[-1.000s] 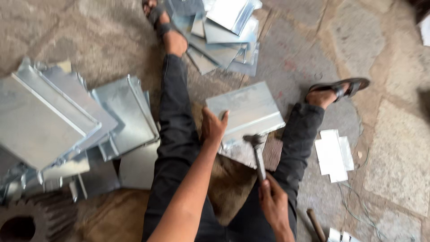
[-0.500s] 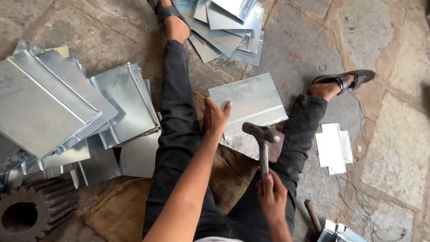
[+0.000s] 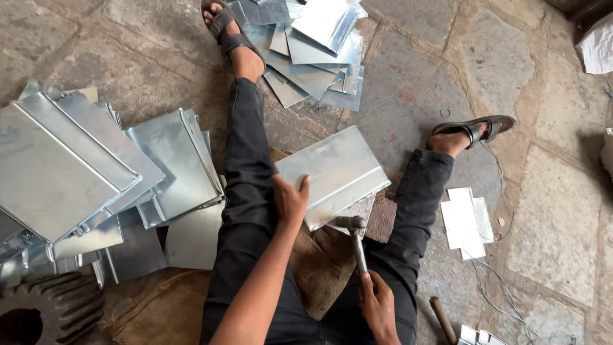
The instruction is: The person sits on the floor and uses a hammer to strike a metal sheet, flattening it against a brick surface before moving it aside to work on another sheet.
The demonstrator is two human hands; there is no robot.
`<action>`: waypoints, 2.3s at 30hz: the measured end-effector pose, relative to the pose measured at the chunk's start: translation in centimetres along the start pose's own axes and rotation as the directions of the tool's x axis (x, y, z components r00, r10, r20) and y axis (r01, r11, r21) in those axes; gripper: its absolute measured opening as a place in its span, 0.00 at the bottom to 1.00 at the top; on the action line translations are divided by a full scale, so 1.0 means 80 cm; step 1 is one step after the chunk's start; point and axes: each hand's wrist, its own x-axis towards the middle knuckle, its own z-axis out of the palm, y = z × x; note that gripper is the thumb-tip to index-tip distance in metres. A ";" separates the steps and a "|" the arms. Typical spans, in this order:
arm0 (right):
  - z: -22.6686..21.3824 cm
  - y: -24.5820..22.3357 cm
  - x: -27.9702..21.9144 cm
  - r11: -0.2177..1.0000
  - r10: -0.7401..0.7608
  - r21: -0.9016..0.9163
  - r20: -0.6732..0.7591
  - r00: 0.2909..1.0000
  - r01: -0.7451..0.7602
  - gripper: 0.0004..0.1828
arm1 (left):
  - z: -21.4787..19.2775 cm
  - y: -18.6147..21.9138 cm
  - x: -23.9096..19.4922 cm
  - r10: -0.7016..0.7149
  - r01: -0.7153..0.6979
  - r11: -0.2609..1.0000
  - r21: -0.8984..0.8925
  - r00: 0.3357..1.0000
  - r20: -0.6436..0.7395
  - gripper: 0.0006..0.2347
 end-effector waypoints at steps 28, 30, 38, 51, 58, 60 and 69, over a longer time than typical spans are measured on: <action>-0.093 -0.083 -0.034 0.735 -0.519 0.362 -0.244 0.819 0.573 0.19 | -0.026 -0.011 -0.018 -0.168 0.149 0.951 -0.271 0.985 -0.048 0.21; -0.094 -0.078 -0.035 0.504 -0.723 0.405 -0.285 0.629 0.763 0.21 | -0.028 -0.007 -0.017 -0.169 0.151 0.945 -0.291 0.985 -0.037 0.20; -0.026 0.000 0.033 0.772 -0.516 -0.412 0.037 0.856 0.484 0.20 | -0.034 -0.004 -0.018 -0.200 0.197 0.928 -0.317 0.980 0.026 0.19; -0.068 -0.064 -0.012 0.274 -0.796 0.438 -0.396 0.457 0.856 0.27 | -0.038 -0.004 -0.011 -0.164 0.157 0.945 -0.288 0.987 0.003 0.19; -0.055 -0.007 0.063 0.951 -0.246 -0.211 -0.068 0.967 0.227 0.27 | -0.040 -0.007 -0.012 -0.181 0.174 0.938 -0.300 0.984 0.005 0.21; -0.084 -0.033 0.042 0.978 -0.190 -0.114 -0.120 0.975 0.176 0.27 | -0.038 -0.008 -0.012 -0.165 0.148 0.950 -0.275 0.985 -0.041 0.21; -0.162 -0.111 0.005 0.202 -0.838 0.107 -0.495 0.229 0.973 0.40 | -0.039 -0.007 -0.013 -0.174 0.167 0.945 -0.281 0.985 0.001 0.21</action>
